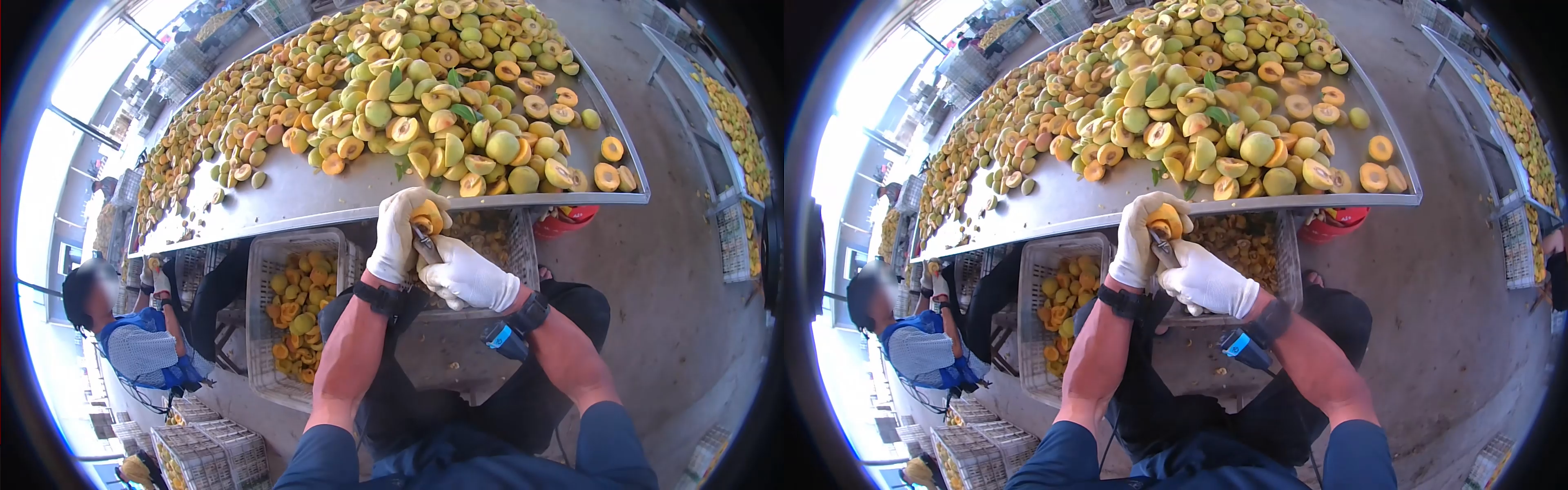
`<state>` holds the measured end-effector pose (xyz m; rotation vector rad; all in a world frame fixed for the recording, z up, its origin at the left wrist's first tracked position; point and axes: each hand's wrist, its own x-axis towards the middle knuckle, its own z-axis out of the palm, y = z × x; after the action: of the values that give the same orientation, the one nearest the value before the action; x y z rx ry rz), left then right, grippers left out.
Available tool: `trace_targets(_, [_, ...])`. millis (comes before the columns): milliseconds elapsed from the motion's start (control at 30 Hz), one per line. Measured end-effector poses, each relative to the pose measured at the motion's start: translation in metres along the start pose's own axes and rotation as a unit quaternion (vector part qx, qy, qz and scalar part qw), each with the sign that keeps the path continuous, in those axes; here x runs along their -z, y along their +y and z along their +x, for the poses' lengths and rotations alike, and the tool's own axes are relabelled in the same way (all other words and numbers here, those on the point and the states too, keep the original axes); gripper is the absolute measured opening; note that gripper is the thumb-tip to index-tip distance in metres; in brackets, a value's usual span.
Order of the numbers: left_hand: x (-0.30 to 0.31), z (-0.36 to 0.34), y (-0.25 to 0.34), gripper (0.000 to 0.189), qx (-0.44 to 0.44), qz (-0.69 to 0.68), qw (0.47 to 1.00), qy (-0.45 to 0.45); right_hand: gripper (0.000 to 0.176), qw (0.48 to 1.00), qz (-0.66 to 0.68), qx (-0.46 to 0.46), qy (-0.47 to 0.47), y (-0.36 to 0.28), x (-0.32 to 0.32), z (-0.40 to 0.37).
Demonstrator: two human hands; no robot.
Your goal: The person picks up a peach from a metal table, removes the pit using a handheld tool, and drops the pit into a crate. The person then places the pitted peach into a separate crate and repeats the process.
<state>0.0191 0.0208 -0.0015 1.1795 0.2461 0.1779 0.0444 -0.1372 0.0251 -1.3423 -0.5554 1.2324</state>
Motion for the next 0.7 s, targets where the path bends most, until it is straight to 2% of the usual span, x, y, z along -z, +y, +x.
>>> trace_targets(33, [0.001, 0.004, -0.001, 0.044, 0.066, -0.043, 0.997, 0.008, 0.011, 1.0, -0.003, 0.0, 0.0, -0.001, 0.0, -0.001])
trace_targets(100, [-0.001, 0.003, 0.002, 0.044, 0.088, -0.06, 0.994, 0.017, 0.007, 0.989, 0.147, -0.031, -0.018, -0.002, 0.002, -0.004])
trace_targets(133, [-0.003, 0.002, 0.003, 0.043, 0.115, -0.076, 0.99, 0.026, 0.007, 0.989, 0.146, -0.031, -0.017, -0.002, 0.003, -0.007])
trace_targets(200, [0.003, 0.007, 0.002, 0.043, 0.116, -0.119, 0.986, 0.03, 0.004, 0.974, 0.209, -0.035, -0.077, -0.002, 0.006, -0.012])
trace_targets(267, [0.011, 0.011, -0.002, 0.042, 0.116, -0.162, 0.979, 0.036, 0.007, 0.98, 0.179, -0.025, -0.084, 0.003, 0.012, -0.015])
trace_targets(333, [0.013, 0.012, -0.004, 0.039, 0.078, -0.062, 0.989, 0.111, 0.009, 0.985, 0.148, -0.016, -0.089, 0.006, 0.015, -0.013])
trace_targets(367, [0.018, 0.007, -0.002, 0.031, 0.035, 0.031, 0.994, 0.095, 0.014, 0.998, -0.046, -0.002, 0.031, 0.007, 0.016, -0.012])
trace_targets(400, [0.021, 0.005, -0.006, 0.031, 0.031, 0.031, 0.994, 0.097, 0.018, 0.959, -0.239, 0.015, 0.148, 0.009, 0.016, -0.009])
trace_targets(433, [0.026, 0.004, -0.012, 0.028, -0.058, 0.205, 0.971, 0.104, 0.025, 0.907, -0.344, 0.118, 0.214, 0.025, 0.02, 0.0])
trace_targets(467, [0.03, 0.003, -0.017, 0.027, -0.145, 0.372, 0.91, 0.107, 0.025, 0.906, -0.345, 0.123, 0.213, 0.038, 0.025, -0.001])
trace_targets(500, [0.029, -0.005, -0.01, 0.028, -0.219, 0.428, 0.87, 0.106, 0.024, 0.896, -0.373, 0.119, 0.211, 0.035, 0.025, -0.003])
trace_targets(600, [0.039, -0.033, 0.021, 0.035, -0.226, 0.469, 0.845, 0.123, 0.024, 0.887, -0.406, 0.104, 0.196, 0.02, 0.023, -0.01])
trace_targets(667, [0.061, -0.055, 0.047, 0.036, -0.183, 0.547, 0.803, 0.15, 0.025, 0.874, -0.443, 0.101, 0.173, 0.018, 0.021, -0.013])
trace_targets(700, [0.07, -0.066, 0.061, 0.035, -0.132, 0.561, 0.8, 0.166, 0.025, 0.859, -0.477, 0.087, 0.164, 0.016, 0.021, -0.013])
